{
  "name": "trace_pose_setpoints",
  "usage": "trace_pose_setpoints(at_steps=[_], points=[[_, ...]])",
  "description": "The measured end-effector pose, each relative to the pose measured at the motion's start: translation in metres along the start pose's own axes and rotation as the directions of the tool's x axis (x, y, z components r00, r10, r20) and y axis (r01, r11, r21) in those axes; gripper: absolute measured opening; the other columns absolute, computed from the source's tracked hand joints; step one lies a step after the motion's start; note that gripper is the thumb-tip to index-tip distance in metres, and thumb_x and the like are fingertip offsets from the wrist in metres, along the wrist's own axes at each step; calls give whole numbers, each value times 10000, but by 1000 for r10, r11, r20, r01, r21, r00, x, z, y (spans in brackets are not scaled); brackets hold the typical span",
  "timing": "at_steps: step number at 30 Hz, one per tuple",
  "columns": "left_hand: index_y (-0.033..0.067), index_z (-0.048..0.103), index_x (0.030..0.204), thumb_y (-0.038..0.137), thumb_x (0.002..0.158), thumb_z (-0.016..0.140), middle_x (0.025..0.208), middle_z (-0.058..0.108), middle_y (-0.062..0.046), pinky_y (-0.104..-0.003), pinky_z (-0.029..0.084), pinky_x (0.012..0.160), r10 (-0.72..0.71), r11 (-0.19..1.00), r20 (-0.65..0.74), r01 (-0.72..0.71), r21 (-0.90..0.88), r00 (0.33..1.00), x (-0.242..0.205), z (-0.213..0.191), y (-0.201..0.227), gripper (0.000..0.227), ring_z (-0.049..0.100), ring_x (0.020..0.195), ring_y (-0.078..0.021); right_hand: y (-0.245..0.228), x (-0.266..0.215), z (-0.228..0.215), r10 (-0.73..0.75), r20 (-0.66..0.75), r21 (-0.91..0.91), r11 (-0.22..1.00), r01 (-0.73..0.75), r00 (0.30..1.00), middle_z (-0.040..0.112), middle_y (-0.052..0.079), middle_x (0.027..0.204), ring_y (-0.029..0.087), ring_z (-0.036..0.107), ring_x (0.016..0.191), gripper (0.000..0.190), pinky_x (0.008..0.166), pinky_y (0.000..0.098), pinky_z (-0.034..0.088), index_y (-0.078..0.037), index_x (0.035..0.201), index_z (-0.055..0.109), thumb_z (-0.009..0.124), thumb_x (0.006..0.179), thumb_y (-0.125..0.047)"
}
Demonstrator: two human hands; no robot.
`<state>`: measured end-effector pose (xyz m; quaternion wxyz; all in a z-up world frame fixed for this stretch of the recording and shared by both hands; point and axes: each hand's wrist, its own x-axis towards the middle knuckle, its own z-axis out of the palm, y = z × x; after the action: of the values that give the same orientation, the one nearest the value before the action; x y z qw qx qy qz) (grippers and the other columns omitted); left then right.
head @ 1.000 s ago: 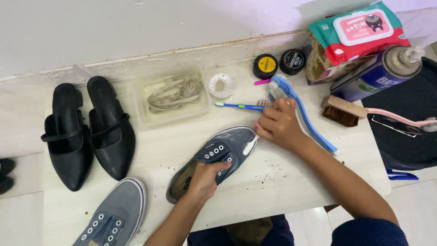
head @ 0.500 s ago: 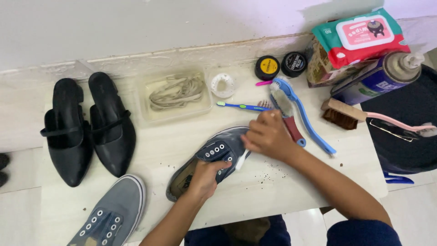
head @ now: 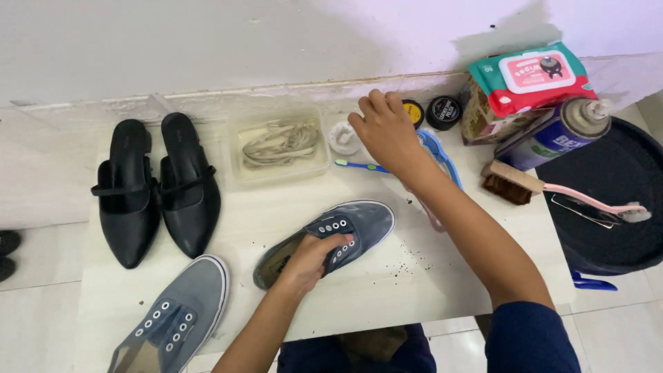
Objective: The person cleans a gray canvas sneaker using a toothbrush and a white paste. They repeatedly dip the toothbrush into a small container of paste and scrub the upper fabric and white rubber sole of the shoe.
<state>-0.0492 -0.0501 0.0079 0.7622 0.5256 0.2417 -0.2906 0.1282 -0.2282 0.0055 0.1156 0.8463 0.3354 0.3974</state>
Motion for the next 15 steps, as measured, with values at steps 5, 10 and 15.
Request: trace_pose_setpoints(at_steps=[5,10,15], points=[[-51,454,1417,279,811,766,1404,536,-212,-474,423,1074,84,929,27,-88,359,996,-19,-23,11,757,480,1325,-309,4,2,-9,37,20,49,998,-38,999,551,76,742,264,502,857,143,742,349,374,-139,735,625,663,812,-25],[-77,515,1354,365,843,730,1279,625,-252,-498,505,974,233,719,21,-187,670,972,-12,-51,-20,709,570,1221,-380,3,-3,-11,23,-12,67,998,-23,1000,526,76,730,260,470,826,185,716,351,356,-150,717,622,663,775,21],[126,468,663,459,859,726,628,381,47,-284,355,598,241,666,-89,-98,740,966,-45,-35,-7,465,428,622,-87,9,-6,-15,24,-47,-32,999,-25,999,418,67,737,269,402,775,236,675,374,309,-120,715,482,584,626,72]])
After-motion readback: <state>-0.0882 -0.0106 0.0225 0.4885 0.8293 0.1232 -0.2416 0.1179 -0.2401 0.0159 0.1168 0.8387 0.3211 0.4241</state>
